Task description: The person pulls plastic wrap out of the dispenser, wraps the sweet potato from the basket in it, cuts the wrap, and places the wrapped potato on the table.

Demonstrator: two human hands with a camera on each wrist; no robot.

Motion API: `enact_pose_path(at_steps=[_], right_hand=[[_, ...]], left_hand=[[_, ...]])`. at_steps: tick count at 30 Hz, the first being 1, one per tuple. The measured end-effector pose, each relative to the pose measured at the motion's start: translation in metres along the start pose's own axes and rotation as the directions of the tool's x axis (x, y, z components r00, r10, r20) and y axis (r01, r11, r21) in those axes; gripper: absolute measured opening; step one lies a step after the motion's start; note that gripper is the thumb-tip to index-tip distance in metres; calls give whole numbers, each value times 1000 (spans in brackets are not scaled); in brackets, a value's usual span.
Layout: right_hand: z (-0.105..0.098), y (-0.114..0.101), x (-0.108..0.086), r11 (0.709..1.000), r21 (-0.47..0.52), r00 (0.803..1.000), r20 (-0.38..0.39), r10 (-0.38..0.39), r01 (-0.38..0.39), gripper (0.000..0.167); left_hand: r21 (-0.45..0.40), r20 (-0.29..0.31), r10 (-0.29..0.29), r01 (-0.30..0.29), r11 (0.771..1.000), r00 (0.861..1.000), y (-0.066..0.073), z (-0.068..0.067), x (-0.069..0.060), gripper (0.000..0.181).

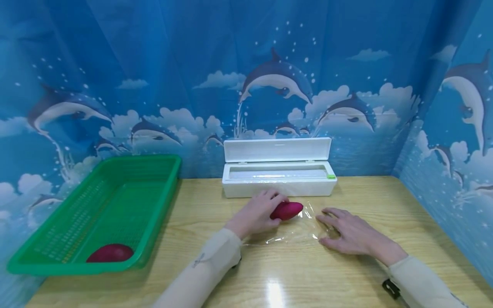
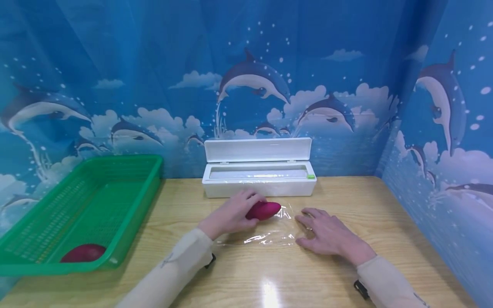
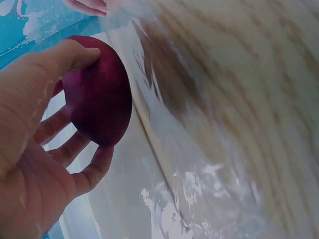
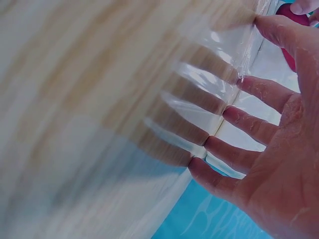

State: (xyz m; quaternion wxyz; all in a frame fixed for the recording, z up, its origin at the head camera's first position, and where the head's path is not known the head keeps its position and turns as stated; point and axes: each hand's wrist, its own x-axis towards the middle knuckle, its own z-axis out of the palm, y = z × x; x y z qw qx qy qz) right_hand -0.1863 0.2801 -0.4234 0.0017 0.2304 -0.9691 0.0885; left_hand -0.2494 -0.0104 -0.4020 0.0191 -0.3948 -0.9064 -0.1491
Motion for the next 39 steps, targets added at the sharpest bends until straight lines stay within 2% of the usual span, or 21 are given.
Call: enact_pose_path(at_steps=[10, 15, 20, 24, 26, 28, 30, 34, 37, 39], right_hand=[[2, 1, -1, 1000, -9, 1000, -26, -7, 7, 69], [2, 1, -1, 1000, 11, 999, -38, 6, -5, 69], [1, 6, -4, 996, 85, 998, -56, 22, -17, 70], [0, 11, -8, 987, 161, 994, -109, 24, -6, 60], [0, 14, -10, 984, 178, 988, -152, 20, 7, 54], [-1, 17, -13, 985, 173, 980, -199, 10, 25, 47], [-2, 19, -15, 989, 141, 972, -236, -20, 54, 39], [-4, 22, -18, 990, 86, 970, -228, -87, 109, 26], [-5, 22, -20, 982, 85, 971, -190, -148, 166, 26], [-4, 22, -20, 973, 79, 962, -188, -199, 217, 27]], left_hand=[[6, 9, -8, 8, 1000, 1000, -2, 8, 7, 55], [5, -2, -5, 5, 1000, 1000, -3, 5, 4, 53], [-25, -32, 1, -1, 1000, 999, -3, -2, -5, 53], [-32, -72, -15, 13, 999, 997, -6, -10, -18, 50], [-52, -59, -46, 43, 998, 997, -9, -16, -26, 46], [-82, -16, -84, 82, 993, 996, -12, -22, -37, 40], [-113, 54, -129, 135, 984, 990, -16, -28, -49, 34], [-121, 167, -182, 204, 972, 969, -27, -32, -76, 27], [-109, 192, -191, 214, 971, 963, -35, -30, -93, 28], [-106, 196, -191, 215, 971, 962, -38, -29, -101, 31]])
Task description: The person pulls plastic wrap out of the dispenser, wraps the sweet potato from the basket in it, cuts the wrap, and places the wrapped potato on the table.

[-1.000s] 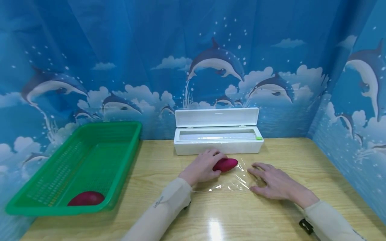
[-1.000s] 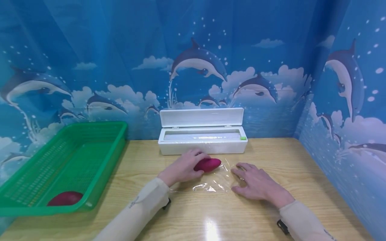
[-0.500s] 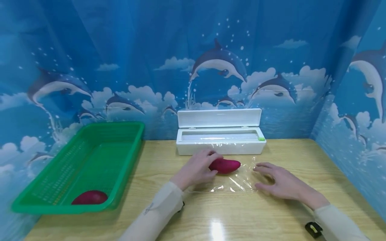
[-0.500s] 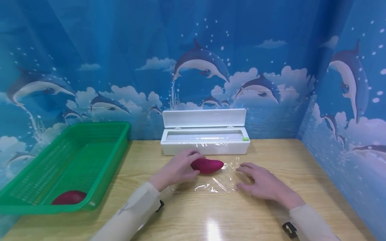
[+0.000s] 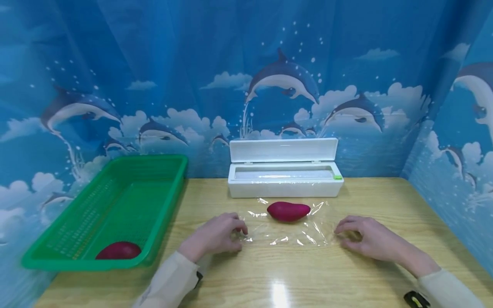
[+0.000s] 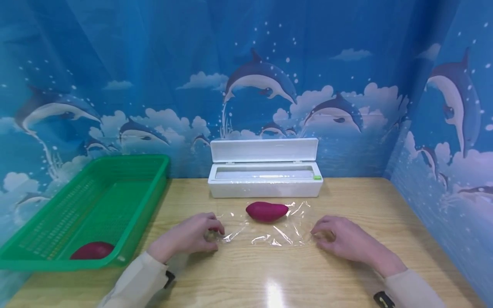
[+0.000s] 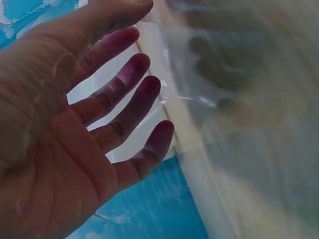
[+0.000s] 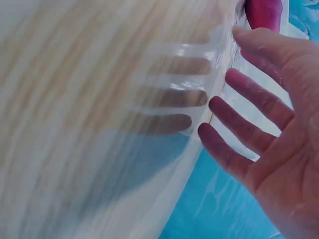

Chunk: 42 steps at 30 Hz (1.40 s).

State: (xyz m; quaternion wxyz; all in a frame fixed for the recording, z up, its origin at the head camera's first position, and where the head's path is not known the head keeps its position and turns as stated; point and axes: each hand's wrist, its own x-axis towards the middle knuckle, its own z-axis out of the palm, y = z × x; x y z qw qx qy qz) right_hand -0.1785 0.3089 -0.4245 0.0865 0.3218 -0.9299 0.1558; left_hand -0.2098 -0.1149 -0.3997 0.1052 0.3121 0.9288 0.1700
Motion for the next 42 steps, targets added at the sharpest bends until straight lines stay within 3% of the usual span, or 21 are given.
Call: enact_pose_path(at_steps=[7, 15, 24, 29, 35, 42], right_hand=[[5, 1, 2, 985, -54, 984, -59, -167, 164, 28], [10, 1, 4, 981, -100, 982, -72, -176, 168, 26], [8, -4, 3, 997, -46, 992, -110, -68, 63, 23], [5, -5, 3, 1000, 7, 995, -101, 18, -17, 19], [0, -6, 4, 996, 75, 992, -110, 63, -55, 17], [-8, -8, 9, 983, 117, 985, -87, 152, -141, 15]], left_hand=[[27, -30, 58, -57, 998, 998, -7, 7, -2, 15], [48, -57, 97, -94, 994, 994, -8, 11, 0, 5], [-98, -45, 3, -7, 995, 999, -12, 7, 2, 3], [-143, -61, 13, -22, 989, 998, -15, 5, -1, 7], [-198, -73, 14, -28, 980, 997, -18, 1, -3, 10], [-270, -73, -66, 44, 962, 995, -17, -6, 0, 13]])
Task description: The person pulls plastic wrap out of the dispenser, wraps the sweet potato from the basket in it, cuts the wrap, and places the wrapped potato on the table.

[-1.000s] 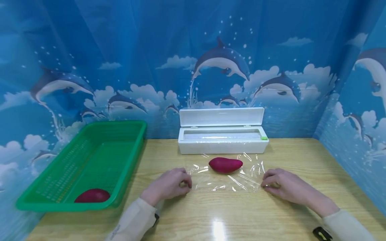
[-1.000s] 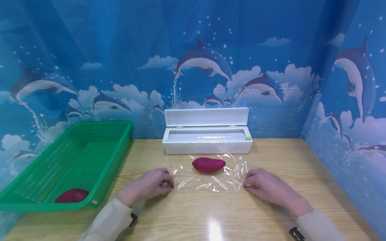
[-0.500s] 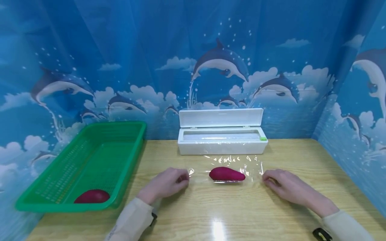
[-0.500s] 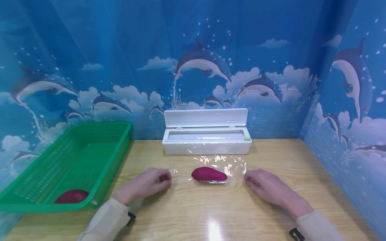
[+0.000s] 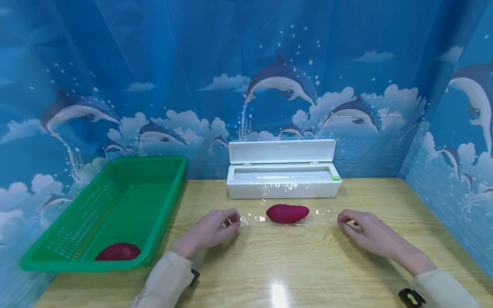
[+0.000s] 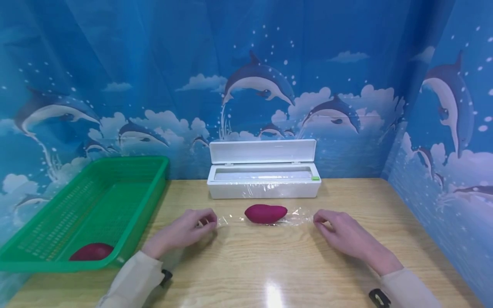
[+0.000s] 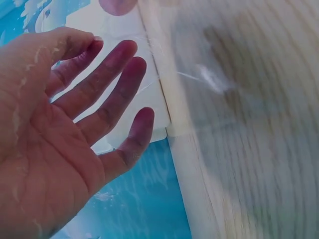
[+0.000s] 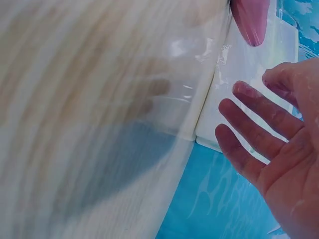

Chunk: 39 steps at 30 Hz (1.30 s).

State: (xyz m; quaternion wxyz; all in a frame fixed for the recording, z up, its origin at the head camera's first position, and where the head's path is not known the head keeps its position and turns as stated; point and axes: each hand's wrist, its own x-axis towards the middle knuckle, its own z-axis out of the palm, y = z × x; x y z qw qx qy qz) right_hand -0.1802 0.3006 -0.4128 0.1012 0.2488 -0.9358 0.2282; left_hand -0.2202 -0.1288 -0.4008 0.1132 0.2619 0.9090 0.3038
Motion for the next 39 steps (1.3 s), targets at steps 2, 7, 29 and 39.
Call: enact_pose_path(at_steps=[2, 7, 29, 39], right_hand=[[0, 0, 2, 1000, -3, 999, -30, -13, 13, 15], [-1, 0, 11, 1000, 6, 997, -78, -16, 17, 12], [8, 14, 60, 974, 36, 974, -27, 225, -224, 11], [11, 20, 64, 965, 13, 965, 8, 263, -263, 14]], left_hand=[[-16, -14, -27, 27, 1000, 1000, 1, -1, 2, 13], [-63, -65, -80, 76, 995, 995, 1, -2, 10, 13], [-147, -243, -287, 257, 955, 927, -1, -3, 54, 13], [132, -352, -120, 177, 975, 928, 20, -10, 49, 16]])
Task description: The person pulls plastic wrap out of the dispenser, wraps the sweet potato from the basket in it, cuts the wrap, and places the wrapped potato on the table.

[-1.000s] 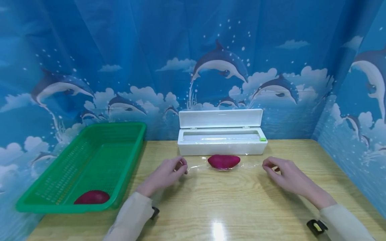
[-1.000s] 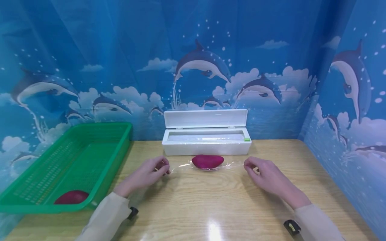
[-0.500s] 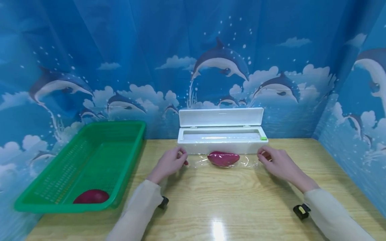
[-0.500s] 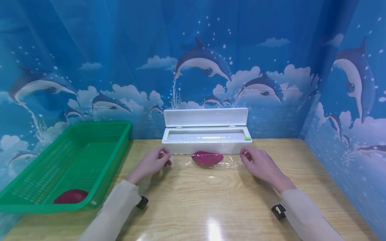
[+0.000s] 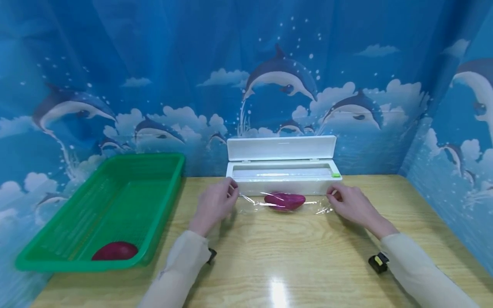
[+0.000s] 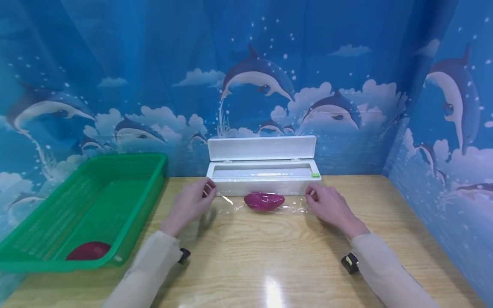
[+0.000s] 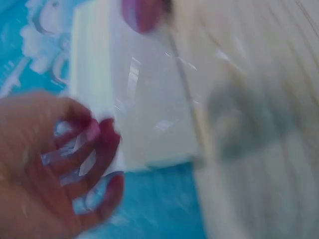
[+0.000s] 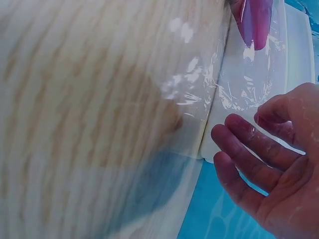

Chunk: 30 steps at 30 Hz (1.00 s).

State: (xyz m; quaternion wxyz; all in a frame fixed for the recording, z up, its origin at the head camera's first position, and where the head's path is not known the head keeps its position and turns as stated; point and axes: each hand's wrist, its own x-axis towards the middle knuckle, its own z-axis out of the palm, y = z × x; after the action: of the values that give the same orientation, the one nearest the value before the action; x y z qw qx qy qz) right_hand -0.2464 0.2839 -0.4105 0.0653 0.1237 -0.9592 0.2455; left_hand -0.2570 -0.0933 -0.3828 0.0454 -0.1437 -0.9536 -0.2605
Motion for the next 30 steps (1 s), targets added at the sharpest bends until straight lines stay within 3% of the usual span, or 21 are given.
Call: enact_pose_path(at_steps=[2, 6, 8, 11, 14, 16, 20, 22, 24, 30], right_hand=[[-1, 1, 0, 1000, -10, 1000, -6, -10, 10, 14], [-2, 0, 1, 1000, -29, 1000, -9, -10, 9, 15], [-2, -1, 0, 999, -36, 1000, 2, 4, -3, 17], [-3, -3, -2, 998, -60, 1000, 9, 12, -12, 21], [-5, -6, -7, 992, -124, 999, -42, -21, 16, 20], [-4, -11, -11, 979, -189, 989, -112, -96, 74, 16], [5, -25, -16, 918, -295, 927, -185, -327, 265, 10], [12, -33, -17, 882, -309, 892, -167, -420, 357, 16], [18, -40, -17, 859, -306, 874, -136, -466, 411, 24], [30, -49, -7, 848, -273, 871, -65, -487, 454, 54]], left_hand=[[-37, 72, 117, -114, 993, 991, 15, -1, -2, 17], [-64, 194, 323, -317, 946, 926, 41, 11, -4, 23], [7, 201, 382, -392, 920, 902, 47, 22, -3, 26], [104, 202, 427, -453, 885, 881, 52, 36, -2, 30], [147, 198, 430, -460, 876, 881, 53, 44, 0, 35], [156, 198, 410, -442, 884, 890, 53, 47, 0, 39], [167, 190, 369, -400, 901, 910, 50, 51, 3, 44], [171, 187, 350, -382, 908, 918, 48, 53, 5, 47], [159, 184, 340, -370, 915, 922, 48, 55, 7, 49], [113, 164, 343, -363, 925, 925, 45, 59, 13, 55]])
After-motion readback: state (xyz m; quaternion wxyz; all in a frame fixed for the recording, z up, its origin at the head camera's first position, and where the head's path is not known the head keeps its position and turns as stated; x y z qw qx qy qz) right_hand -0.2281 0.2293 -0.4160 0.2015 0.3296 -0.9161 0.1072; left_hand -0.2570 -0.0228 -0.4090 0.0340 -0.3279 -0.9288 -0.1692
